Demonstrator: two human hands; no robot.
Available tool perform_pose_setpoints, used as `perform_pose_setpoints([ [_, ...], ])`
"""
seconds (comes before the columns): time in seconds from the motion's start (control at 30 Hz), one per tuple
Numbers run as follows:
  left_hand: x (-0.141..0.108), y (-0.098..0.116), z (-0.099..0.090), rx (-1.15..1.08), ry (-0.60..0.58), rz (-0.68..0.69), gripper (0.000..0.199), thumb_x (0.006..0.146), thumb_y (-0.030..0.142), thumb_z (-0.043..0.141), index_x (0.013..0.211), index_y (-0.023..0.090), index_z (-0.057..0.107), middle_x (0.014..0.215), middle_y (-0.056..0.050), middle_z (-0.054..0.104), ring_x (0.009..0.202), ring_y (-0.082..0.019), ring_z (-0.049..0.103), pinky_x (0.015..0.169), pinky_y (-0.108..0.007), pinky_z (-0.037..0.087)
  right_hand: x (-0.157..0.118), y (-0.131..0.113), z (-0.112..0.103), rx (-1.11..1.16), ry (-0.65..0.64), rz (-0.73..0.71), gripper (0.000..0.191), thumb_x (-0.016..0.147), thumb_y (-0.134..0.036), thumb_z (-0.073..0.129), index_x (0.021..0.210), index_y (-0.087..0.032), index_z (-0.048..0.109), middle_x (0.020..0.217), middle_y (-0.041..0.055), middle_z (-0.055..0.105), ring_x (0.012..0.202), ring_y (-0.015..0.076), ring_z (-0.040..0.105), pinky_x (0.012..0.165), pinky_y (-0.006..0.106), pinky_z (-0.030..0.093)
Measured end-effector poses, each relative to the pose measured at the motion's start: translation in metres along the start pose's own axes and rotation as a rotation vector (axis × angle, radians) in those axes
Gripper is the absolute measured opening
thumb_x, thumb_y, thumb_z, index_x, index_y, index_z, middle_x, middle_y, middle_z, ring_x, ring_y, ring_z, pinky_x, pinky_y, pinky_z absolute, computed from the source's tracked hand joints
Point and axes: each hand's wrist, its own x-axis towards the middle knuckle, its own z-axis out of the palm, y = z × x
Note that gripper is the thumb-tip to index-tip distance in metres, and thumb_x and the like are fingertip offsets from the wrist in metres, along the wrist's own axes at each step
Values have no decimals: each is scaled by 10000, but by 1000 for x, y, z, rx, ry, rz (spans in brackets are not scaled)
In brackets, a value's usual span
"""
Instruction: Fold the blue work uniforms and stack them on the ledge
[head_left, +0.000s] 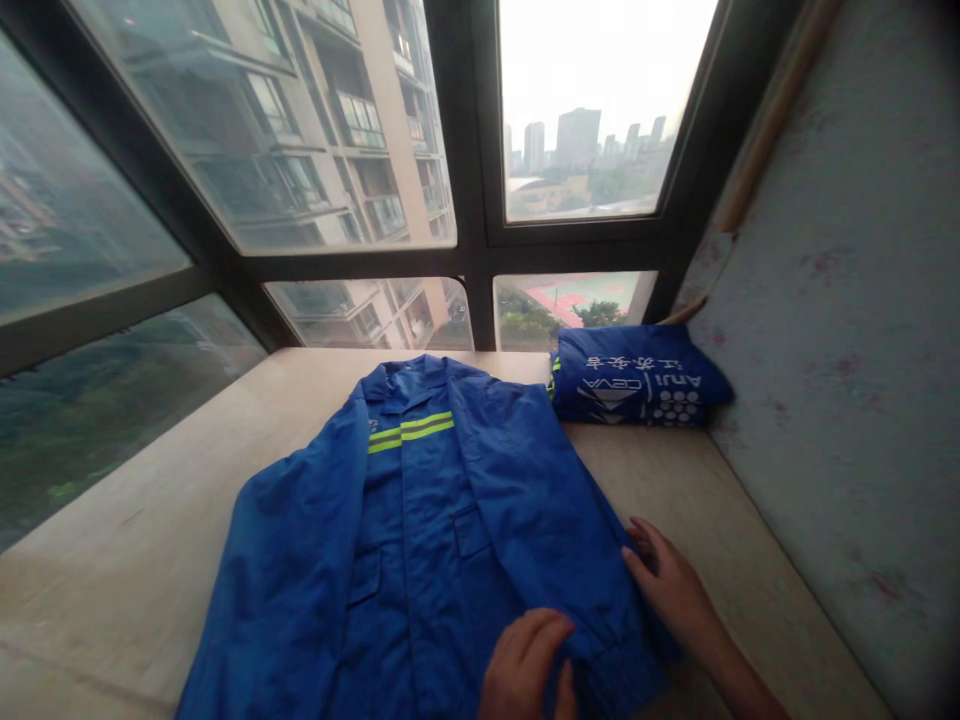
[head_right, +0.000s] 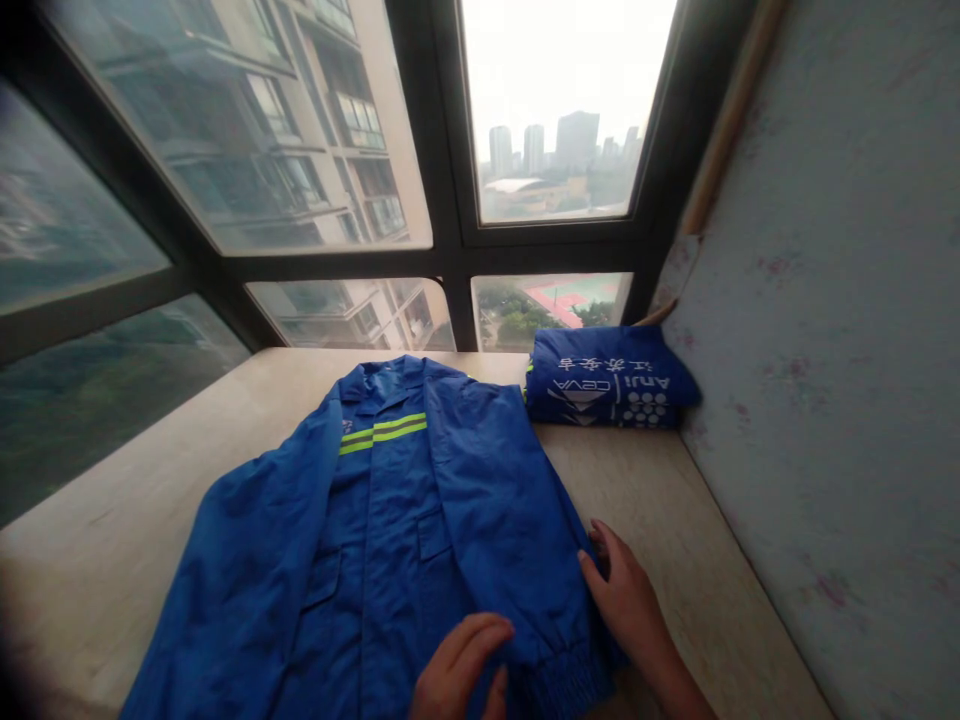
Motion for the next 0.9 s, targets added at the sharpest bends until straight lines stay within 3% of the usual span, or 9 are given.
perform_pose_setpoints([
  [0.07, 29, 31, 20, -200, -126, -102, 338, 890, 204, 499, 1171, 217, 685, 1104, -136, 716, 1010, -235, 672, 921, -353, 528, 2, -3, -4, 29, -28, 85, 515, 837, -500, 530, 1234, -189, 634, 1078, 148, 732, 989, 310, 709, 903, 481, 549],
  [0.17, 60, 52, 38, -308, -141, -334, 325, 859, 246, 568, 1159, 207, 686, 1112, -134, 712, 1029, -252, 647, 951, -382, 477, 4, -18, -14, 167, -162, 149, 491, 843, -548, 523, 1141, -193, 686, 1025, 133, 748, 1003, 305, 707, 891, 450, 559],
  [0.27, 75, 43, 49, -445, -134, -473, 309, 853, 372, 605, 1087, 188, 691, 1040, -121, 715, 969, -246, 645, 888, -362, 478, -2, -40, -23, 293, -244, 159, 504, 852, -611, 525, 1076, -205, 723, 1085, 124, 739, 1070, 301, 679, 947, 438, 532],
  [0.37, 80, 23, 56, -687, -143, -602, 448, 845, 556, 582, 1046, 159, 634, 890, -72, 674, 722, -179, 622, 683, -297, 489, -11, -57, -26, 351, -340, 182, 540, 852, -665, 518, 1022, -208, 749, 1080, 114, 733, 1075, 288, 665, 961, 423, 518],
  [0.53, 73, 3, 60, -834, -64, -686, 432, 718, 522, 748, 909, 172, 584, 764, 4, 575, 696, -138, 559, 623, -230, 443, 1, -60, -11, 419, -645, 241, 586, 838, -705, 501, 957, -186, 745, 786, 61, 706, 713, 196, 674, 670, 316, 553],
  [0.6, 69, 1, 58, -866, -35, -719, 379, 716, 449, 755, 912, 175, 581, 766, 6, 572, 735, -148, 574, 654, -231, 456, 24, -62, 1, 444, -633, 256, 570, 836, -687, 508, 976, -180, 729, 801, 59, 699, 672, 180, 659, 612, 295, 540],
  [0.67, 67, 3, 53, -880, -7, -737, 332, 725, 394, 736, 929, 178, 589, 804, -11, 597, 803, -170, 602, 716, -248, 481, 55, -72, 15, 438, -517, 263, 543, 829, -653, 535, 1045, -185, 704, 919, 78, 707, 710, 188, 668, 596, 295, 545],
  [0.77, 64, 6, 46, -874, 13, -725, 299, 721, 339, 720, 949, 179, 611, 902, -53, 641, 964, -221, 624, 867, -299, 490, 110, -103, 41, 395, -327, 224, 490, 864, -592, 550, 1121, -190, 663, 1025, 93, 698, 765, 200, 676, 599, 296, 555],
  [0.9, 60, 7, 43, -882, -48, -722, 363, 683, 326, 748, 989, 180, 618, 1018, -89, 659, 1151, -279, 584, 1015, -352, 442, 172, -152, 77, 393, -269, 79, 381, 929, -461, 600, 1177, -172, 616, 1082, 72, 672, 864, 194, 662, 734, 348, 575],
])
